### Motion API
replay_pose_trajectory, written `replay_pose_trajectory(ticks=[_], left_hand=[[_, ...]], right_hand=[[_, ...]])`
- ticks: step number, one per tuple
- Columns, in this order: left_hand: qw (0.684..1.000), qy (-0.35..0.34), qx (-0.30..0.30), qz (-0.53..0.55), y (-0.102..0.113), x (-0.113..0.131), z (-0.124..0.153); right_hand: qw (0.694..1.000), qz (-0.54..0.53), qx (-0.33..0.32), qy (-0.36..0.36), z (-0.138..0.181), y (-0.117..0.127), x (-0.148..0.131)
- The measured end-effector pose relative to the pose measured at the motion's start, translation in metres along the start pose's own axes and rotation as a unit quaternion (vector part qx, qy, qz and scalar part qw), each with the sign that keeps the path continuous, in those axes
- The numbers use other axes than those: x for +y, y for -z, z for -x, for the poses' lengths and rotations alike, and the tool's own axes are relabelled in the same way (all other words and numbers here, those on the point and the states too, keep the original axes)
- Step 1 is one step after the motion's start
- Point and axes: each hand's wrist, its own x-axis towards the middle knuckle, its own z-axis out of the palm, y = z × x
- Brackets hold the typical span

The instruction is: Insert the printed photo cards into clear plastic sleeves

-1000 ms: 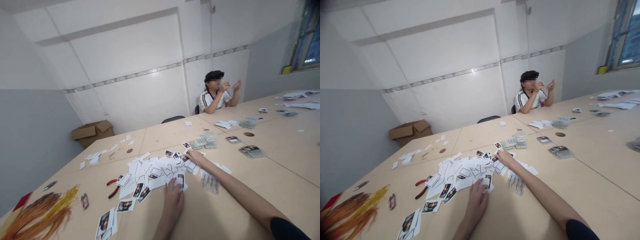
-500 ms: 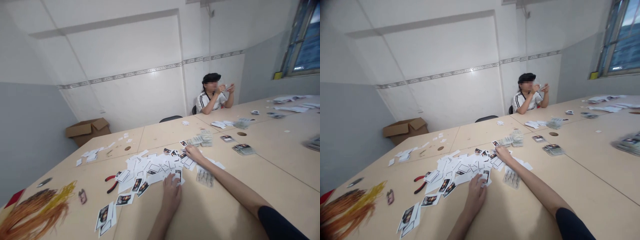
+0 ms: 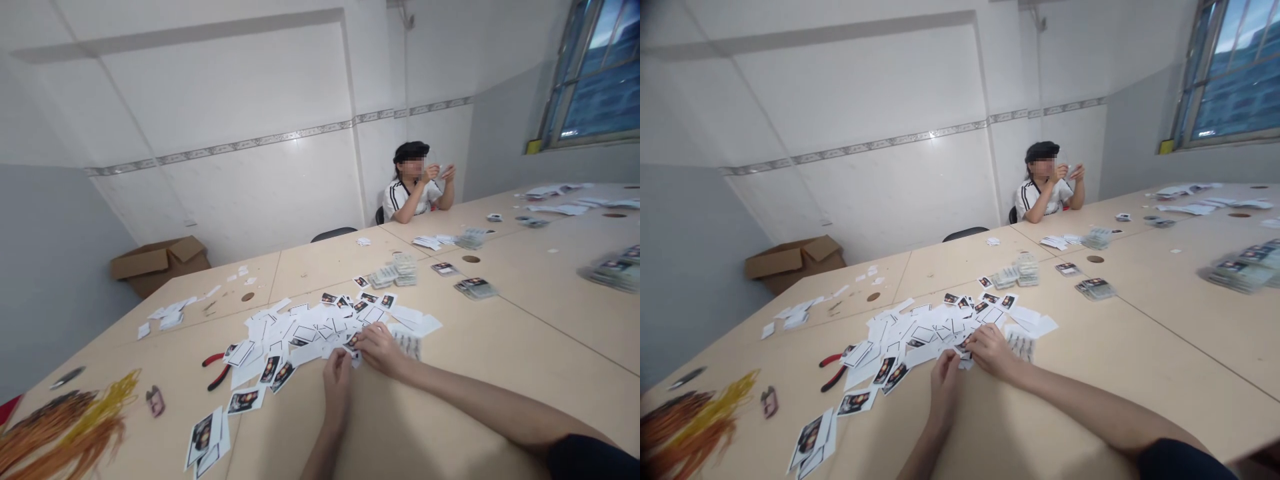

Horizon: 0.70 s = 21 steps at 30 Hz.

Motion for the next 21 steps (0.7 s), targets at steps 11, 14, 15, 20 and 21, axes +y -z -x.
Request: replay_pose_trajectory(ticks=[11, 14, 15, 20, 21], left_hand=[[1.0, 0.008, 0.025, -0.003, 0.004, -0.017, -0.007], [1.0, 0.008, 0.03, -0.005, 0.004, -0.019, -0.008], [1.0, 0.007, 0.028, -0.007, 0.004, -0.019, -0.008], [1.0, 0.004, -0.004, -0.014, 0.001, -0.013, -0.006], [1.0, 0.004, -0.009, -0.015, 0.0, -0.012, -0.006]], right_hand=[[0.999, -0.018, 0.027, -0.035, 0.0, 0.0, 0.0], [0.998, -0.045, 0.004, -0.041, 0.0, 0.001, -0.003], [0.998, -0.049, 0.0, -0.047, 0.001, 0.0, -0.003], [0.994, -0.044, -0.038, -0.088, 0.001, -0.001, -0.002], [0.994, -0.042, -0.047, -0.093, 0.001, -0.001, -0.002]])
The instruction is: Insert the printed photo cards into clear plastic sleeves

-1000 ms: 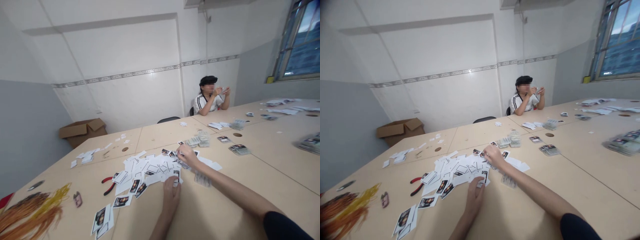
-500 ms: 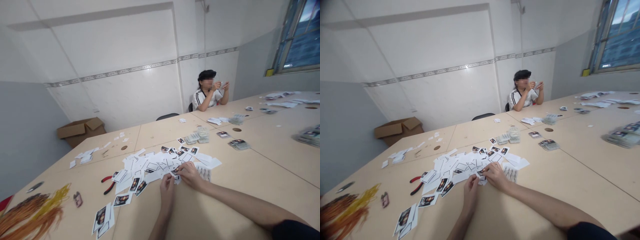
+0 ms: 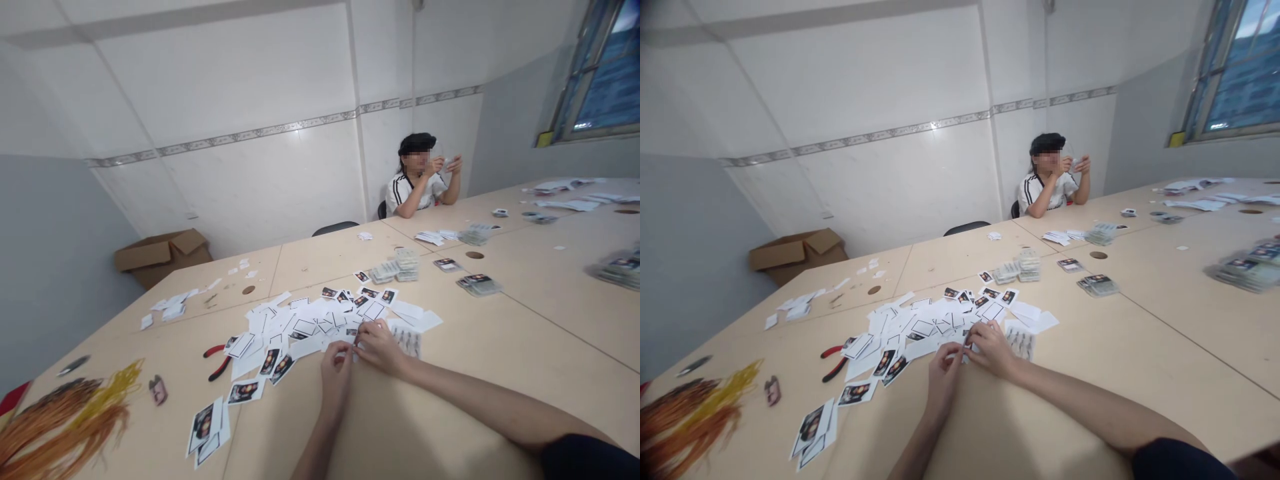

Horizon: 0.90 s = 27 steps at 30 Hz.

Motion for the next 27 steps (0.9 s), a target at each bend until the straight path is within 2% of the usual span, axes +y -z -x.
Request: replay_pose_trajectory(ticks=[11, 27], left_hand=[[1.0, 0.012, -0.011, -0.01, 0.0012, -0.0047, -0.0005], [0.999, 0.021, -0.026, -0.01, 0.0003, -0.0064, -0.0012]], right_hand=[[0.998, 0.002, -0.054, 0.008, 0.0004, -0.0013, 0.0003], [0.995, -0.05, -0.067, 0.059, 0.0001, -0.0012, 0.0015]])
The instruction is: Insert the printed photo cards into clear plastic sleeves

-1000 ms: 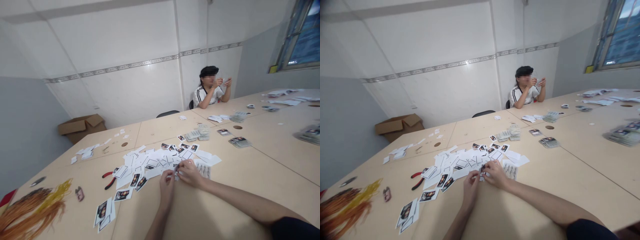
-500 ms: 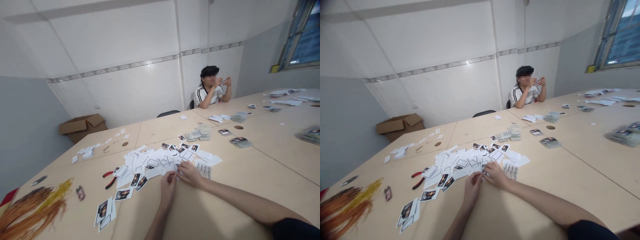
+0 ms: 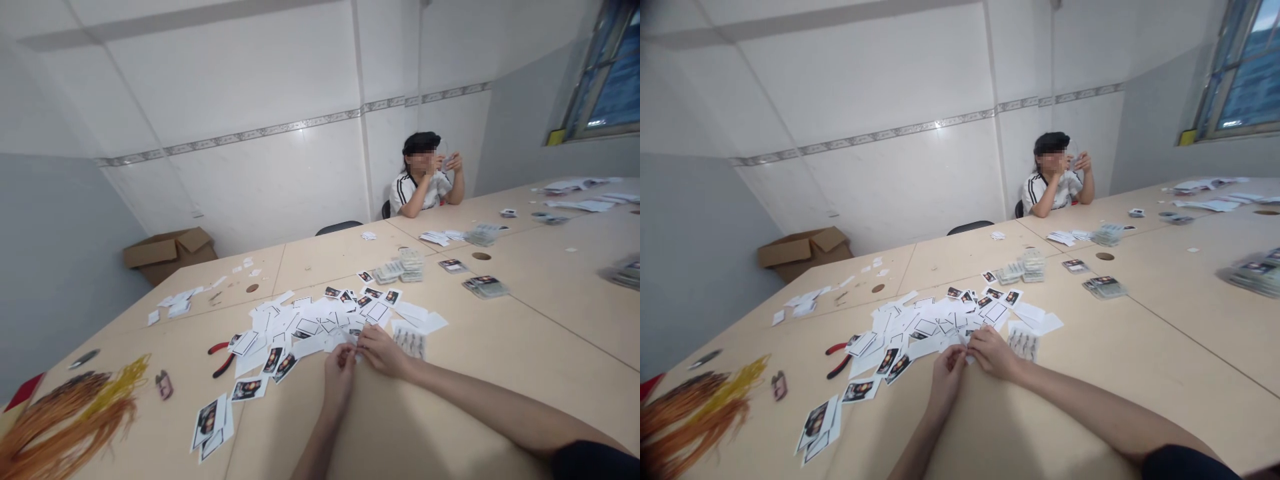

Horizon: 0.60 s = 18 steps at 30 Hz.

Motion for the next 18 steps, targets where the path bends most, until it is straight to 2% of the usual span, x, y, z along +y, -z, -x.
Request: replay_pose_trajectory(ticks=[18], left_hand=[[0.999, 0.014, -0.027, 0.042, 0.002, -0.004, -0.0019]], right_hand=[[1.0, 0.01, -0.008, -0.01, -0.0006, 0.0001, 0.0008]])
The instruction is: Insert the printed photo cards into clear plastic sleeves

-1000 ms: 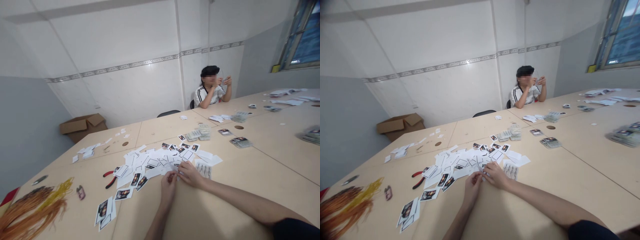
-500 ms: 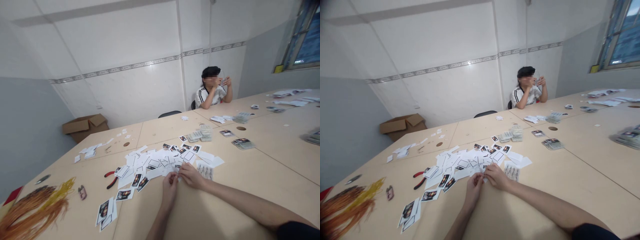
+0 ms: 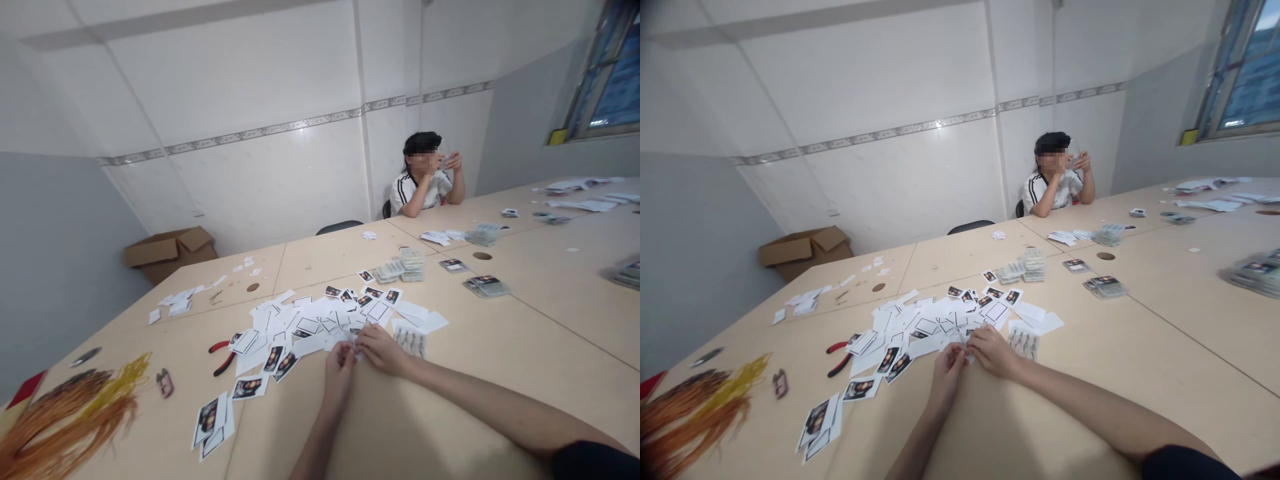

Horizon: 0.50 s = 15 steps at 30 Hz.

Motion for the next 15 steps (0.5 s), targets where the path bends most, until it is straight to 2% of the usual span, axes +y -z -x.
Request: replay_pose_trajectory(ticks=[8, 15], left_hand=[[0.999, 0.016, -0.017, 0.022, 0.0005, 0.0007, -0.0017], [0.999, 0.02, -0.02, 0.023, 0.0006, 0.0041, 0.0003]], right_hand=[[1.0, -0.003, -0.006, 0.009, 0.0008, -0.0021, 0.0025], [0.999, -0.003, -0.022, 0.047, 0.0012, -0.0012, 0.0004]])
